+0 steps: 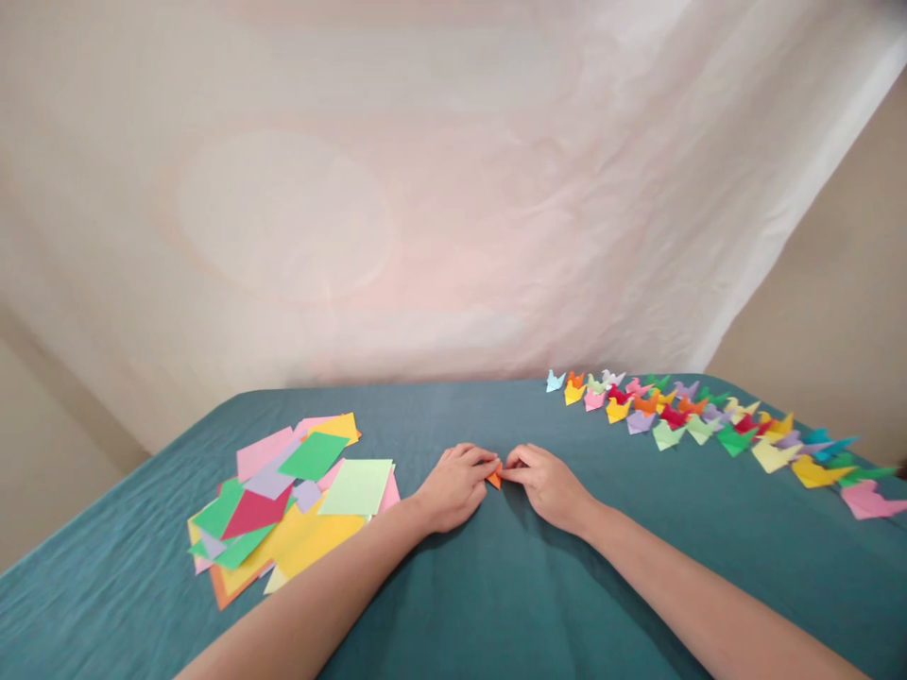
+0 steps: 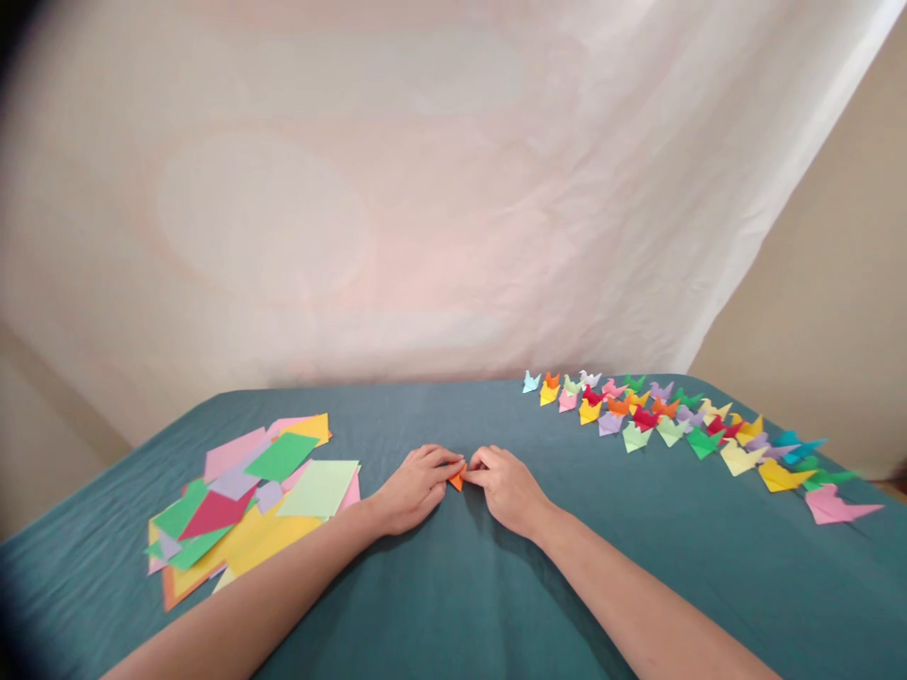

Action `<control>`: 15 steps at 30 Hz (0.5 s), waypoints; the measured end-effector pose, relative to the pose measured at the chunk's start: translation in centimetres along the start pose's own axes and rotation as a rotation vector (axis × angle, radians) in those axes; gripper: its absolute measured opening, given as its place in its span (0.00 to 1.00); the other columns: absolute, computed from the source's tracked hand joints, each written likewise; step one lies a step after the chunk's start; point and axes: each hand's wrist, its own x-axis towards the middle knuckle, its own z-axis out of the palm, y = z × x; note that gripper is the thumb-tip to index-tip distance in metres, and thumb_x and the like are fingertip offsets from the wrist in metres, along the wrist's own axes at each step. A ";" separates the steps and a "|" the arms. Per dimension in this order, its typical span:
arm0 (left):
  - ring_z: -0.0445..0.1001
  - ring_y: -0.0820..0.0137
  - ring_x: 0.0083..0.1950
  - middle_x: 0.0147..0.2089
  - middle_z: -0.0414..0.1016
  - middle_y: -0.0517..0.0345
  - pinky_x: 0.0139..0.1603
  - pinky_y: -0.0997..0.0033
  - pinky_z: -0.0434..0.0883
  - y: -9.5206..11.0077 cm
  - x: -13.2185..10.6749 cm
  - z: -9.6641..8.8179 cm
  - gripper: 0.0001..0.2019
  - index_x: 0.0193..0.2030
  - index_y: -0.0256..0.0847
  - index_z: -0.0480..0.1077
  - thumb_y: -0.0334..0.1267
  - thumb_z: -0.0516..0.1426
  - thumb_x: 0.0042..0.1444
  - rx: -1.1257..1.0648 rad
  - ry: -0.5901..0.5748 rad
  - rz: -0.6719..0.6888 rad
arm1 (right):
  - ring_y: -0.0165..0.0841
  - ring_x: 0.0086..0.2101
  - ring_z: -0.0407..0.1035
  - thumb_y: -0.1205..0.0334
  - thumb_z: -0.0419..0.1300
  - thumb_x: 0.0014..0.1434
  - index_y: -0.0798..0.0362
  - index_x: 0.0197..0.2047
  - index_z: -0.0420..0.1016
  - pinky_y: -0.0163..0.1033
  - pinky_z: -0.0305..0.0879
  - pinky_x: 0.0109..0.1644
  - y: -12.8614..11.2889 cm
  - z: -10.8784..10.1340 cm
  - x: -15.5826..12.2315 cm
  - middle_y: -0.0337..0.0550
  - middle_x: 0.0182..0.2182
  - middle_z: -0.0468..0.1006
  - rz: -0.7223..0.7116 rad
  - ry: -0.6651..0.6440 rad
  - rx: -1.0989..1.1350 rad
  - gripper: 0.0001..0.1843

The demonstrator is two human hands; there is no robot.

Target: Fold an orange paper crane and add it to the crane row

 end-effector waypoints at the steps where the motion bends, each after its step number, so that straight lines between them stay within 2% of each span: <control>1: 0.60 0.64 0.55 0.54 0.66 0.56 0.57 0.59 0.58 0.0 0.0 0.0 0.20 0.53 0.44 0.65 0.29 0.46 0.55 0.001 -0.002 0.001 | 0.32 0.37 0.64 0.71 0.48 0.62 0.47 0.44 0.76 0.39 0.61 0.42 0.0 0.1 0.0 0.43 0.35 0.72 0.000 -0.003 -0.018 0.17; 5: 0.60 0.64 0.57 0.56 0.66 0.54 0.59 0.59 0.57 -0.1 0.0 -0.3 0.20 0.54 0.43 0.65 0.29 0.46 0.56 0.006 -0.019 0.027 | 0.33 0.38 0.63 0.73 0.47 0.62 0.46 0.45 0.75 0.39 0.60 0.43 0.0 0.3 0.2 0.44 0.35 0.71 0.022 -0.001 -0.077 0.19; 10: 0.57 0.67 0.62 0.61 0.61 0.54 0.63 0.61 0.53 -0.1 -0.4 -1.0 0.23 0.60 0.39 0.59 0.29 0.44 0.57 0.012 -0.091 0.093 | 0.33 0.37 0.62 0.73 0.47 0.61 0.50 0.45 0.75 0.39 0.60 0.42 -0.1 0.4 0.3 0.45 0.35 0.70 0.046 0.003 -0.116 0.18; 15: 0.56 0.67 0.62 0.62 0.60 0.55 0.64 0.61 0.52 0.4 -1.5 -1.0 0.21 0.59 0.40 0.60 0.31 0.45 0.59 0.058 -0.069 0.043 | 0.33 0.36 0.62 0.72 0.48 0.61 0.49 0.45 0.75 0.38 0.59 0.41 -0.2 0.2 0.4 0.44 0.34 0.69 0.051 -0.012 -0.142 0.17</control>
